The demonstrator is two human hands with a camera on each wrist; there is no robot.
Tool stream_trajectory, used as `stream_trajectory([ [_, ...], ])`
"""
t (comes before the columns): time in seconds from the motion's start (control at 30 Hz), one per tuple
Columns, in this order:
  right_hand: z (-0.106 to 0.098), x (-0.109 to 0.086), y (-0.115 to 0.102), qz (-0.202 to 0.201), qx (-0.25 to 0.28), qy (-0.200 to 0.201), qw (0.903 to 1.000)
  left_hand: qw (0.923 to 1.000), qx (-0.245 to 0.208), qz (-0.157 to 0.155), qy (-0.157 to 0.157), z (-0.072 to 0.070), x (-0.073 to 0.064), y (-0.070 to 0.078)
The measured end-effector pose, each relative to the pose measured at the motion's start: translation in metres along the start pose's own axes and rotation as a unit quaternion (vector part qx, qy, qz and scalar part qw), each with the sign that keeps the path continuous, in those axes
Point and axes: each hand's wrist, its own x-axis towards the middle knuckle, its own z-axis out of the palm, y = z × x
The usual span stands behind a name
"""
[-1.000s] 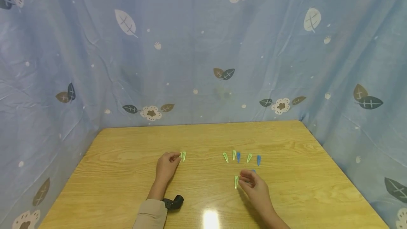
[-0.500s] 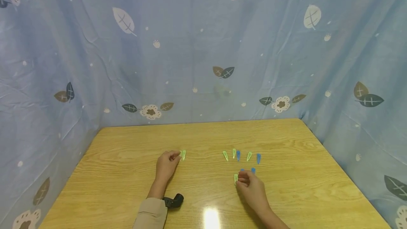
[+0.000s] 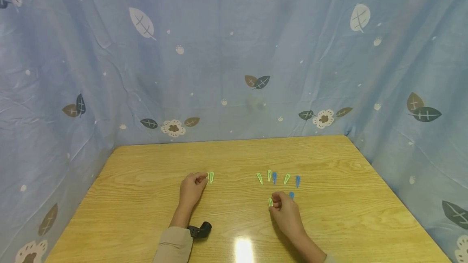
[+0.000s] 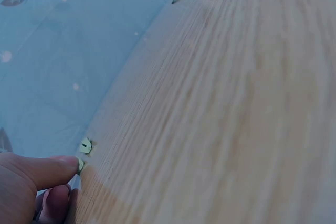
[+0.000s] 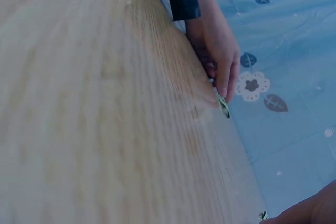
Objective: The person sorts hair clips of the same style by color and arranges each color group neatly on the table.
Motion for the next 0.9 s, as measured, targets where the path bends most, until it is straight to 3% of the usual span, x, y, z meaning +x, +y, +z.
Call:
stream_trajectory([
  [0.23, -0.0032, 0.0006, -0.0009, 0.007, 0.029, -0.027, 0.9992, 1.0000, -0.002, 0.004, 0.001, 0.0000, 0.0002, -0.0007],
  [0.37, -0.0041, 0.0013, -0.0019, 0.030, 0.068, -0.048, 0.9960, 1.0000, 0.000, 0.005, 0.002, -0.0004, -0.0007, -0.0006],
  [0.67, -0.0044, 0.0041, -0.0053, 0.092, 0.160, -0.084, 0.9793, 0.9999, -0.010, 0.008, 0.002, -0.0007, -0.0009, -0.0012],
  [0.9, -0.0019, 0.0089, -0.0052, 0.103, 0.209, -0.088, 0.9684, 1.0000, -0.003, 0.000, 0.001, 0.0000, 0.0008, -0.0021],
])
